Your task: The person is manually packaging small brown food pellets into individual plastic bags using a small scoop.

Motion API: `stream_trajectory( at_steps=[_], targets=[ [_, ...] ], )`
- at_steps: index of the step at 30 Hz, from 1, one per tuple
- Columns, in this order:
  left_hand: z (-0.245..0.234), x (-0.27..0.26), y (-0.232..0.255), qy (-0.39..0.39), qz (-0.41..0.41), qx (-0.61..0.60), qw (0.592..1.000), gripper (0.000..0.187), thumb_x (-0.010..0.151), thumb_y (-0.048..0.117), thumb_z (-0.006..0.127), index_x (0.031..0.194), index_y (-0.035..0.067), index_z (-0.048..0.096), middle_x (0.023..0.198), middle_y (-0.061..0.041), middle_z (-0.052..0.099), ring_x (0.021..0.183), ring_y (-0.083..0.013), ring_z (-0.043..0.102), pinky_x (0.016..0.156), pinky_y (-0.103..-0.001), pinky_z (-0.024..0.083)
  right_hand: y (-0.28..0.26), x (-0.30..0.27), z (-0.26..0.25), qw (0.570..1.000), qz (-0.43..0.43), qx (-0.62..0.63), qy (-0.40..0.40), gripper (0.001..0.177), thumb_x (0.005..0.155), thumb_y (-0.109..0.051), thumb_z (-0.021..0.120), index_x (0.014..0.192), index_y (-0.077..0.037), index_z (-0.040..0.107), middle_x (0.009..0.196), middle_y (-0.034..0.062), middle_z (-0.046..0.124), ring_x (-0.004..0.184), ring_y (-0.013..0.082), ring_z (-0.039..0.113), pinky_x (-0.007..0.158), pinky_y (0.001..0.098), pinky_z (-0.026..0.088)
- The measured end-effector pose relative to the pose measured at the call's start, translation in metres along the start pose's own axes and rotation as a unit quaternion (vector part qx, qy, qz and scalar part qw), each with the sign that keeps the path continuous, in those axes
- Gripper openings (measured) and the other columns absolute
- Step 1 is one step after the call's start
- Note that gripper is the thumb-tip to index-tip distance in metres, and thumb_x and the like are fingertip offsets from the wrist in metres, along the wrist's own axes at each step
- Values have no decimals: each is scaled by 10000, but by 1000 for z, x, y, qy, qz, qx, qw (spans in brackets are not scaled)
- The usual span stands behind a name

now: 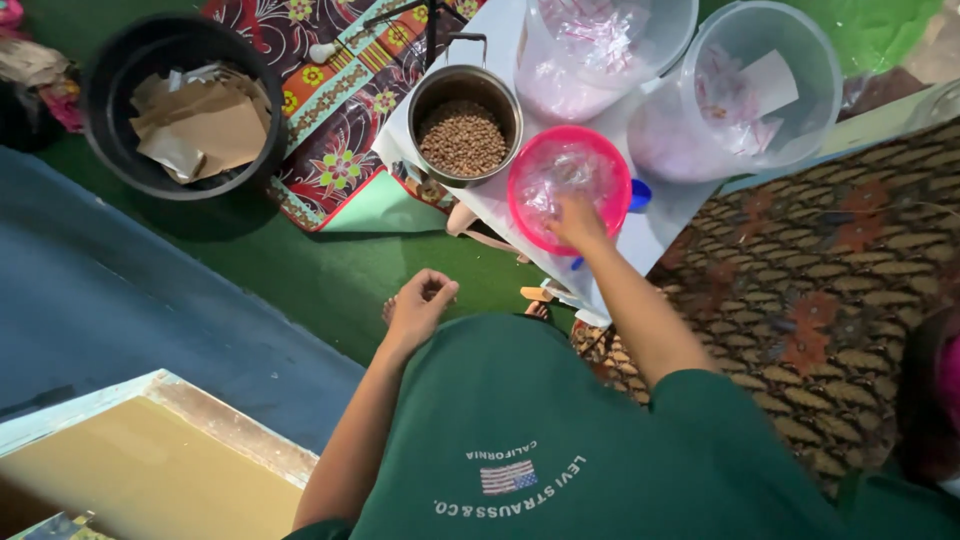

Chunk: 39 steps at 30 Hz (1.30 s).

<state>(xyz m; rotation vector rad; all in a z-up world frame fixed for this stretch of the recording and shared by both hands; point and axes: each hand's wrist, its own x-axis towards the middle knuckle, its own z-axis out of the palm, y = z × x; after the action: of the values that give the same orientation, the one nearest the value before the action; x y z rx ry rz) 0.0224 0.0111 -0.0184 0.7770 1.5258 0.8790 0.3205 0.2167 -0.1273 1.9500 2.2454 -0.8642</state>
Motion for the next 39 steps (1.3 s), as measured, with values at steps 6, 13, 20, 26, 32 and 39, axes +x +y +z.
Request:
stream_trajectory(
  at_steps=[6, 13, 20, 26, 32, 39],
  targets=[
    [14, 2, -8, 7, -5, 30, 999, 171, 931, 259, 766, 967, 98, 724, 841, -89, 740, 764, -168, 702, 693, -284, 556, 36, 16, 38, 994, -20, -108, 30, 323, 871, -215, 758, 1188, -173, 712, 1105, 103, 637, 1087, 349, 687, 838, 519, 617],
    [32, 0, -25, 18, -19, 25, 999, 170, 932, 244, 770, 980, 89, 718, 863, -96, 720, 723, -178, 664, 674, -298, 560, 33, 4, 9, 998, -1, -4, 67, 135, 924, -163, 672, 1022, -127, 757, 967, 135, 740, 999, 367, 726, 855, 495, 598],
    [58, 4, -25, 12, -29, 19, 999, 177, 935, 251, 767, 967, 86, 713, 851, -91, 706, 703, -168, 650, 646, -281, 554, 65, 6, -3, 979, 46, 170, 100, 187, 843, -288, 785, 988, -171, 807, 931, 81, 780, 933, 299, 742, 823, 400, 577],
    [93, 32, -35, -27, -17, 11, 999, 196, 936, 251, 784, 978, 73, 712, 880, -129, 712, 730, -208, 686, 636, -330, 596, 50, -31, -37, 919, 94, 360, 134, 208, 857, -298, 791, 1027, -177, 788, 789, 31, 750, 668, 128, 708, 572, 275, 561],
    [121, 37, -5, -62, -3, -20, 998, 255, 940, 228, 773, 1076, 44, 660, 933, -158, 693, 815, -242, 711, 693, -328, 614, 17, -81, -70, 751, 105, 652, -10, 155, 970, -141, 689, 1102, -79, 638, 964, 88, 730, 783, 196, 769, 581, 291, 642],
    [110, 43, 18, -122, -4, -78, 989, 520, 881, 216, 857, 1289, 30, 593, 1081, -218, 696, 831, -197, 690, 687, -300, 603, -19, -117, -58, 822, 0, 553, -135, 145, 934, -45, 713, 1071, 3, 703, 777, 102, 726, 697, 172, 740, 608, 315, 646]
  ],
)
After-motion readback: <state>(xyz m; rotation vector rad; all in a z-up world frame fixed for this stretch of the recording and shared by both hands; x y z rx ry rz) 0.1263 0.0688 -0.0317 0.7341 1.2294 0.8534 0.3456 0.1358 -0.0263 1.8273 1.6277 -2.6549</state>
